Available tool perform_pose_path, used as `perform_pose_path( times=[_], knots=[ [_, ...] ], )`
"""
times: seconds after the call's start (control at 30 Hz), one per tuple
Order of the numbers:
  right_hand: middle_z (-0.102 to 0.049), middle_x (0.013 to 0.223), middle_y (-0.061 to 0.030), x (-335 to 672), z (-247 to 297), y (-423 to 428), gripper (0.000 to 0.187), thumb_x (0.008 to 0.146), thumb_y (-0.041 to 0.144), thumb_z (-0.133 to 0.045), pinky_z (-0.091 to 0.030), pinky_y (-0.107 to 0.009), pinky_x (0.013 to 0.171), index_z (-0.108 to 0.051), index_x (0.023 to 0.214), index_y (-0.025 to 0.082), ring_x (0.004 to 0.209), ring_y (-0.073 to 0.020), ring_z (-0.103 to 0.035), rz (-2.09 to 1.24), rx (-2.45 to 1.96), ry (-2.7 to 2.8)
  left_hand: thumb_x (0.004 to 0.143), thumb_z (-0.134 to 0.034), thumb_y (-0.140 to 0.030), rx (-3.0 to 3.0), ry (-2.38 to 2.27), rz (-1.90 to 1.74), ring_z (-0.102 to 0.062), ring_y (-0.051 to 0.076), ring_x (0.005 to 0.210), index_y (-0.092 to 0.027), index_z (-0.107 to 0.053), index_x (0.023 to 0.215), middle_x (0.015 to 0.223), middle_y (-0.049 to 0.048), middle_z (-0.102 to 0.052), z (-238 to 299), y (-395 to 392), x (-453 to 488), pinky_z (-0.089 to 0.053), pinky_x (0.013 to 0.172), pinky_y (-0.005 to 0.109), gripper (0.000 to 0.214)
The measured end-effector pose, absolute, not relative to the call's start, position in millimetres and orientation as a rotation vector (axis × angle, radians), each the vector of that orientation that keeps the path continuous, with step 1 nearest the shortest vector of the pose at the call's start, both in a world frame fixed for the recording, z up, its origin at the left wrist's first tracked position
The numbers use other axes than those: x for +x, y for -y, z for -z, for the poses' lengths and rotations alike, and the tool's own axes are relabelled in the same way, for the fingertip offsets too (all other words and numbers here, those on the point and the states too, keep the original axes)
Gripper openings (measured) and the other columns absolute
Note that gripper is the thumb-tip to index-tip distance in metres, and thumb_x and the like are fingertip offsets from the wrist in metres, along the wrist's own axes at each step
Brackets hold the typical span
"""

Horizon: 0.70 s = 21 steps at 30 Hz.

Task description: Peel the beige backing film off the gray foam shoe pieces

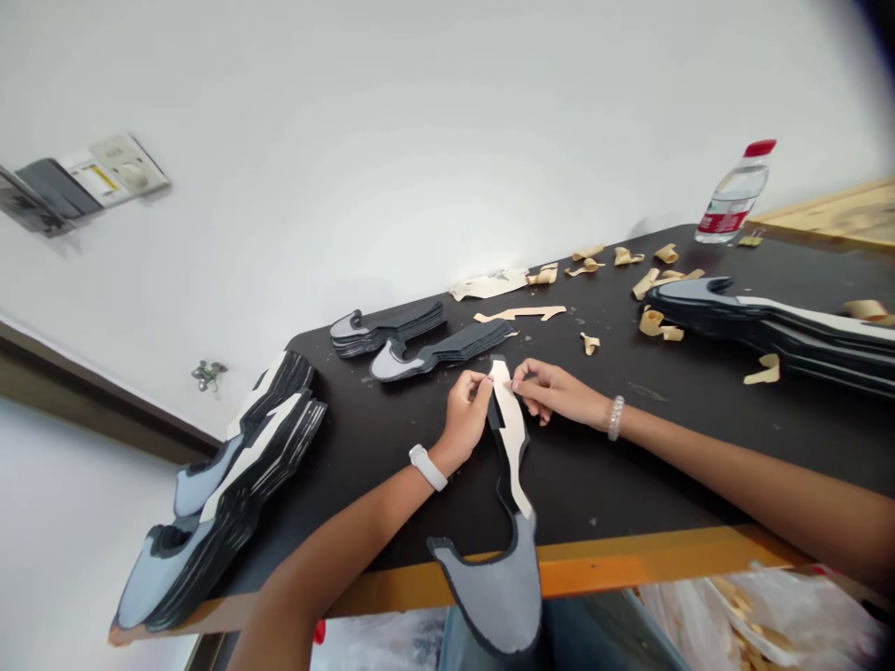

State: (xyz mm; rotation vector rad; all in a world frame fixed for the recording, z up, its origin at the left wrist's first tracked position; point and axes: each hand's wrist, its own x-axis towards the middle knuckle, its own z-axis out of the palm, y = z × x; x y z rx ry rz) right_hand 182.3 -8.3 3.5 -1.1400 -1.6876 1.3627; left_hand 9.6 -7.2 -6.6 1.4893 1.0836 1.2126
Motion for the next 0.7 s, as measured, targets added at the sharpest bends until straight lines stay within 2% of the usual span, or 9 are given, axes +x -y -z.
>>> perform_pose_path(
  times=[0.1,0.27,0.43,0.7],
  knots=[
    [-0.055,0.065,0.0048,185,-5,10,0.024,0.086,0.039,-0.048,-0.042,-0.022,0.046,-0.042,0.099,0.02,0.044,-0.0079,-0.048,-1.033,-1.066,1.903,0.081,-0.054,-0.031,1.43,-1.109,-1.252,-0.054,0.013,0.074,-0.015,-0.054,0.079,0.078,0.0025,-0.058,7,6,10,-0.042,0.068,0.024,0.017],
    [-0.059,0.089,-0.0022,191,-13,14,0.027,0.085,0.025,-0.049,-0.042,-0.023,0.058,-0.051,0.112,0.022,0.06,-0.0093,-0.054,-0.401,-0.938,2.329,0.08,-0.055,-0.029,1.398,-1.107,-1.276,-0.054,0.013,0.072,-0.015,-0.053,0.079,0.076,0.0015,-0.057,7,6,10,-0.042,0.067,0.023,0.015],
    [-0.06,0.098,-0.0036,193,-18,15,0.022,0.088,0.028,-0.048,-0.042,-0.022,0.06,-0.057,0.107,0.022,0.06,-0.0082,-0.057,-0.297,-0.871,2.445,0.08,-0.053,-0.029,1.419,-1.12,-1.254,-0.055,0.013,0.073,-0.015,-0.053,0.079,0.076,0.0015,-0.057,7,6,10,-0.041,0.067,0.023,0.014],
    [-0.056,0.107,-0.0043,189,-21,21,0.035,0.085,0.04,-0.054,-0.042,-0.024,0.061,-0.056,0.117,0.026,0.06,-0.0083,-0.056,-0.225,-0.857,2.56,0.082,-0.051,-0.03,1.508,-1.072,-1.212,-0.051,0.011,0.068,-0.017,-0.05,0.076,0.07,-0.0013,-0.053,7,7,9,-0.039,0.064,0.021,0.014]
  ],
)
